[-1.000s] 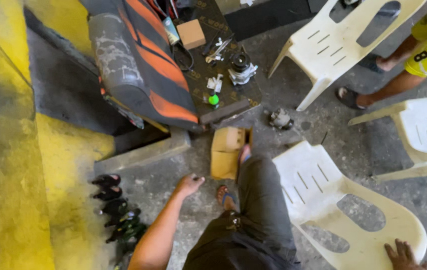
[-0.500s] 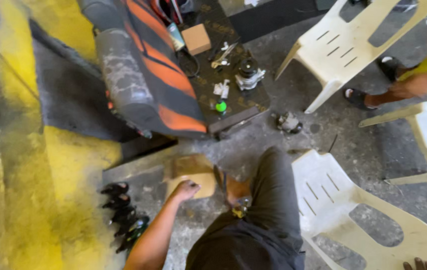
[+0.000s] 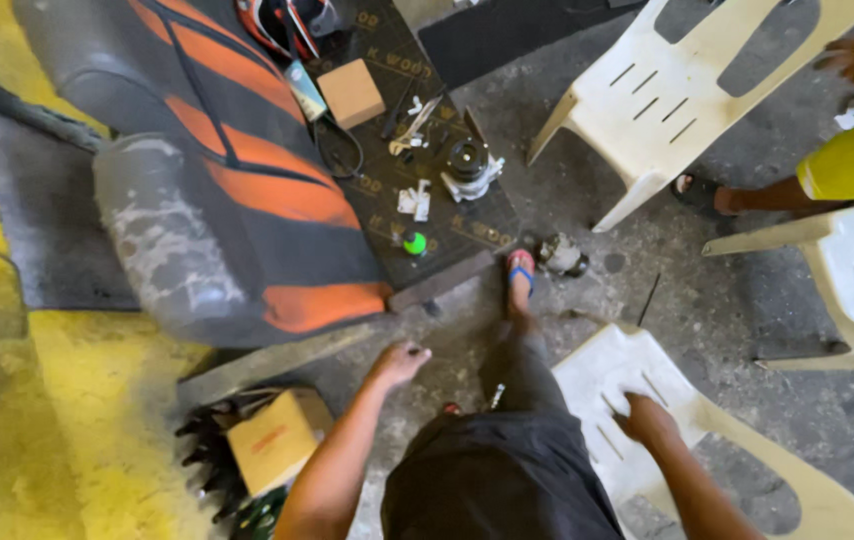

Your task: The person disassembles a small electric motor on a workbench, removes the rotor, and uses a power drill to remove a retaining clip. The person then reassembles the motor components with assistance from a second person.

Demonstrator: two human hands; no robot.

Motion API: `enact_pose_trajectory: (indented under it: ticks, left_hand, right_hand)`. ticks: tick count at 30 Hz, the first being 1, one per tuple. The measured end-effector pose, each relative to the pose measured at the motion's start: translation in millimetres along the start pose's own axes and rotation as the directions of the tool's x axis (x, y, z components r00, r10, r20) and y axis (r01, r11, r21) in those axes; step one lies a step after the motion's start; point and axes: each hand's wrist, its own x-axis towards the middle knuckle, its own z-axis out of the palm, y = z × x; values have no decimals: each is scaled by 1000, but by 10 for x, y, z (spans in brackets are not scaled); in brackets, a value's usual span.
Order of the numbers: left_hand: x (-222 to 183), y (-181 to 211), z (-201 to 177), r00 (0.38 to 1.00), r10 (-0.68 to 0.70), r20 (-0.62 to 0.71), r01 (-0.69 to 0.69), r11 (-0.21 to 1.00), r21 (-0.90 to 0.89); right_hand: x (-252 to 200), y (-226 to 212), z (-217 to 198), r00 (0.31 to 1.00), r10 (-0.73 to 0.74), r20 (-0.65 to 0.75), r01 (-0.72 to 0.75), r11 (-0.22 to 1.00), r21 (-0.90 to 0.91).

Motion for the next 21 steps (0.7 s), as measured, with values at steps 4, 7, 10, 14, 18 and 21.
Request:
enact_pose_trajectory:
  ticks: [4, 7, 10, 14, 18, 21]
  left_hand:
    - [728, 395, 271, 996, -47, 77, 53, 995, -86]
    - [1115, 759, 569, 934, -120, 338, 182, 971, -158]
    - [1556, 1063, 757, 885, -53, 462, 133, 981, -144]
    - [1921, 1073, 1087, 860, -104, 500, 262, 931, -256]
    - [2316, 301, 1269, 869, -279, 408, 431, 832, -349]
    - [2460, -266, 1558, 855, -360, 373, 496, 780, -383]
  right_hand:
    - [1417, -924, -591, 962, -209, -176, 243, 949, 203]
    - [2080, -1642, -1144, 850, -486, -202, 518, 840, 162]
    - [2500, -2183, -1757, 759, -637, -136, 651, 748, 126]
    - [2786, -2545, -2214, 756, -654, 27, 631, 739, 234]
    - [3127, -2821, -2093, 688, -721, 82, 653, 664, 364]
    - [3253, -2831, -1647, 717, -691, 96, 613, 689, 386]
